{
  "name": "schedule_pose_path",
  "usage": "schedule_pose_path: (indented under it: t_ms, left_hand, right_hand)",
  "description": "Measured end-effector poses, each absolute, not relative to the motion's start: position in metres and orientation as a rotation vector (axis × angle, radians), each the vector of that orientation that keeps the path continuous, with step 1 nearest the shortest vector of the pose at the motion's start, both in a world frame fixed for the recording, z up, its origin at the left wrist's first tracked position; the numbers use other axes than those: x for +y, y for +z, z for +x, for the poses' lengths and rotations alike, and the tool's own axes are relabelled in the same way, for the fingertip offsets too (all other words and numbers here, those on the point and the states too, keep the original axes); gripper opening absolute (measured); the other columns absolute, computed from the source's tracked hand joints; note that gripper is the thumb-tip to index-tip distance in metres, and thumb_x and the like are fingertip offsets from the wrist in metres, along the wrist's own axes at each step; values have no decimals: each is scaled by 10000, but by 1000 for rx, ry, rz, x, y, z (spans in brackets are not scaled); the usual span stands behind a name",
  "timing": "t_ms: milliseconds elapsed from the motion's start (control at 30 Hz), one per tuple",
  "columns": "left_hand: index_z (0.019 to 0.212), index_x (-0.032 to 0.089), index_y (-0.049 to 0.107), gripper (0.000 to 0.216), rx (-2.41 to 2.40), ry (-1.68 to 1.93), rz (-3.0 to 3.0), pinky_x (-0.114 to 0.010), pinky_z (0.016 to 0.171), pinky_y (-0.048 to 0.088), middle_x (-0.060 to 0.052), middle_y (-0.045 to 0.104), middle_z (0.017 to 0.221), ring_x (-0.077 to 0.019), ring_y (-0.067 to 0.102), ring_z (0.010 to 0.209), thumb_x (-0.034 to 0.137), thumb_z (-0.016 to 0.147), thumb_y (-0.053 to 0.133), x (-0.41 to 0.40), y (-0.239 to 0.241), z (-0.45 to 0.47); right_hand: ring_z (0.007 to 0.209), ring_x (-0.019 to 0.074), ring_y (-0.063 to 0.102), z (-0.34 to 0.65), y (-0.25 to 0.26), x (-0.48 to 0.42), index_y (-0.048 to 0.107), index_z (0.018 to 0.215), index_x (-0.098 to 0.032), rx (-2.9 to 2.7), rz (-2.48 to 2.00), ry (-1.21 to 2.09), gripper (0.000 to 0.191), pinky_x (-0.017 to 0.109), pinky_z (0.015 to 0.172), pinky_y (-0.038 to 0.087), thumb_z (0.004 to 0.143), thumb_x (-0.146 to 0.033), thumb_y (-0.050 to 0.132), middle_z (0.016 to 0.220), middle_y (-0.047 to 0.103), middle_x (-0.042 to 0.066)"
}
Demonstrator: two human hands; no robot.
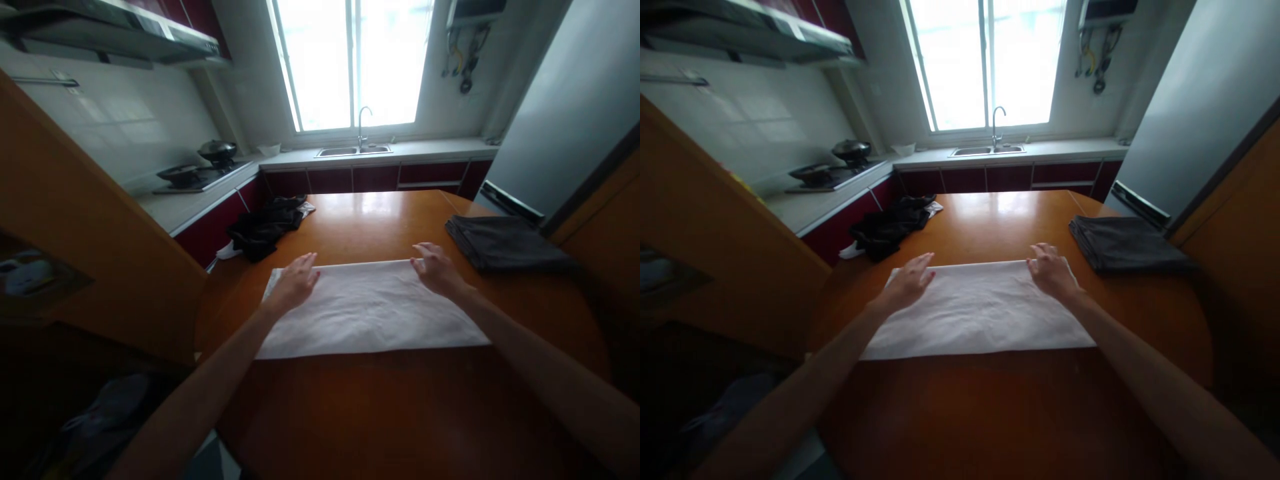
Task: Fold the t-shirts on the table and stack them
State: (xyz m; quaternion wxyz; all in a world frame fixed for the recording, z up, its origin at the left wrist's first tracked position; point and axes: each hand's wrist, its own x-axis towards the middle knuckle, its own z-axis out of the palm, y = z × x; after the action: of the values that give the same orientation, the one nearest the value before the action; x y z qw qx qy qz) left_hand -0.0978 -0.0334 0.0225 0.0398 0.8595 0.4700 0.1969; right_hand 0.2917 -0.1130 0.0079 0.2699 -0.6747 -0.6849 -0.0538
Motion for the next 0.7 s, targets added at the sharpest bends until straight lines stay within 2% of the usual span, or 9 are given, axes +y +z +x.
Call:
schedule_pose_path:
  t_ms: [67,133,233,433,500,600,700]
  left_hand:
    - [1508,84,450,556,1339,460,2688,-505,1189,319,-215,430,1567,-328,392,1464,330,1012,388,-59,18,-46]
    - [1541,134,409,541,1342,387,2723,-541,1212,268,-163,366,1618,-313,326,1504,289,1027,344,-81,9,-3]
    - [1582,147,340,562,1408,287,2740,-536,1228,243,-127,299,1655,-287,248,1539,265,1033,300,-100,-6,29]
    - [1596,144,324,584,1425,216,2758,-523,1245,213,-109,261,1670,-278,204,1554,321,1044,253,-98,-15,27]
    - [1589,147,342,587,1428,200,2752,-525,1245,213,-110,259,1670,-279,207,1553,350,1047,244,-97,-14,26]
    - [1585,153,352,591,1432,195,2753,-521,1248,203,-109,248,1673,-276,210,1552,372,1046,253,-97,-14,28]
    - [1582,127,351,598,1427,205,2755,-524,1249,196,-118,246,1672,-282,209,1552,366,1042,254,-98,-16,29]
  right_hand:
    - [1383,325,458,244,7,-113,523,1440,-98,-1984,-1770,-47,509,478,1146,371,1003,-327,396,1494,518,201]
    - [1484,306,335,202,0,-114,440,1514,-85,-2054,-1840,19,556,490,1197,291,999,-284,374,1615,374,173]
    - [1542,298,218,168,-14,-117,359,1564,-70,-2119,-1939,108,585,547,1222,191,1007,-246,313,1665,261,164]
    - [1557,254,183,170,-18,-119,319,1586,-77,-2149,-1967,140,595,486,1243,124,1049,-321,248,1672,226,164]
    - [1561,255,164,182,-15,-120,296,1596,-84,-2134,-2004,149,620,504,1246,101,1056,-383,246,1676,211,162]
    - [1565,265,143,221,-16,-126,274,1604,-92,-2065,-2112,115,675,546,1241,83,1057,-485,238,1679,197,165]
    - [1564,270,141,273,-19,-134,271,1601,-63,-1900,-2268,59,681,529,1245,78,1067,-481,207,1677,197,177]
